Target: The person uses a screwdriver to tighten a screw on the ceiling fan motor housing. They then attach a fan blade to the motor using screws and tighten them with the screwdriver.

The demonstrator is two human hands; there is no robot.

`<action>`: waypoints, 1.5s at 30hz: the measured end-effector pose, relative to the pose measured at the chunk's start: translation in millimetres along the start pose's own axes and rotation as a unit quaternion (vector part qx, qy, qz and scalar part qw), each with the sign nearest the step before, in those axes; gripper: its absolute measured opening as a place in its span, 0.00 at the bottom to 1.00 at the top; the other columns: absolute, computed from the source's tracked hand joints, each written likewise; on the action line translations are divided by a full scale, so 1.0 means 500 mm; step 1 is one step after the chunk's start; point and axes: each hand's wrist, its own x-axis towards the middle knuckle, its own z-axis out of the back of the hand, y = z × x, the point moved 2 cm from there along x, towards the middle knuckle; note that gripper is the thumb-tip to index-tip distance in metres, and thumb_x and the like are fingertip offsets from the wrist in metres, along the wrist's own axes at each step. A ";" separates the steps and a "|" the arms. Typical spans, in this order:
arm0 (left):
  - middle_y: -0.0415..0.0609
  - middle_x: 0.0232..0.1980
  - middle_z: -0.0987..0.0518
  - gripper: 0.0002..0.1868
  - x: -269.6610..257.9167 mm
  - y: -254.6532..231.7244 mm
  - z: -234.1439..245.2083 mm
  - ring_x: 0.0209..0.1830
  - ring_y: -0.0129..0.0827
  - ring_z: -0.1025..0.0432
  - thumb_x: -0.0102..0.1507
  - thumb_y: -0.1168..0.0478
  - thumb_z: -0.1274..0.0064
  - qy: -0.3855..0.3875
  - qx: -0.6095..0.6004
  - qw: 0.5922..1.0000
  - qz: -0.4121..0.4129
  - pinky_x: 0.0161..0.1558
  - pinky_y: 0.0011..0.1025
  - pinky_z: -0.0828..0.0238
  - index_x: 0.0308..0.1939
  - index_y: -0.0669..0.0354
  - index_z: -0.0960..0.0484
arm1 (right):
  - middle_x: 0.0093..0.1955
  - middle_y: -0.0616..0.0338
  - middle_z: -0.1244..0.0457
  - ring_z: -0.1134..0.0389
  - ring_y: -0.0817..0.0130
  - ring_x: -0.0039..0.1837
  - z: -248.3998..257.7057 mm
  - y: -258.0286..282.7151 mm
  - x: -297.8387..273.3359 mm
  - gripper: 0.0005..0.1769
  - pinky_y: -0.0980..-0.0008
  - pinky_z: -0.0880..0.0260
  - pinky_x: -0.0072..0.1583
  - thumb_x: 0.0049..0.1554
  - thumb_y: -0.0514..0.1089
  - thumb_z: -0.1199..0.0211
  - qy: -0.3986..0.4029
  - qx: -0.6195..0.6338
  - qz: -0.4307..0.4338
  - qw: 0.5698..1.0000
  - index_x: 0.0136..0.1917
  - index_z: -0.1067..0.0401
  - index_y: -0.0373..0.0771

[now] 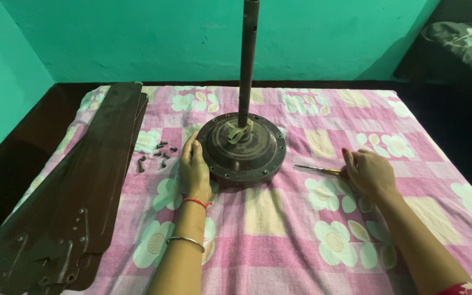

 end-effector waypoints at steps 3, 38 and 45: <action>0.51 0.69 0.23 0.20 0.004 0.006 -0.002 0.70 0.36 0.31 0.71 0.59 0.58 -0.008 -0.022 1.000 0.018 0.69 0.30 0.39 0.64 0.60 0.22 | 0.48 0.49 0.30 0.28 0.55 0.44 0.019 0.051 0.013 0.30 0.55 0.27 0.50 0.69 0.61 0.52 -0.101 0.015 0.072 0.992 0.46 0.19 0.38; 0.52 0.72 0.27 0.25 -0.019 0.031 -0.035 0.73 0.35 0.34 0.71 0.57 0.58 -0.008 -0.151 0.986 0.069 0.71 0.31 0.42 0.68 0.68 0.27 | 0.42 0.58 0.32 0.38 0.71 0.34 -0.126 0.326 0.027 0.18 0.70 0.39 0.35 0.62 0.40 0.46 -0.009 0.725 -0.228 0.650 0.62 0.24 0.33; 0.54 0.64 0.21 0.24 0.012 -0.052 -0.055 0.64 0.39 0.25 0.72 0.52 0.59 0.003 0.235 0.966 -0.104 0.64 0.33 0.32 0.65 0.62 0.22 | 0.66 0.42 0.39 0.38 0.47 0.66 -0.065 0.372 0.005 0.33 0.54 0.40 0.66 0.59 0.43 0.36 -0.272 0.208 0.024 0.939 0.75 0.37 0.36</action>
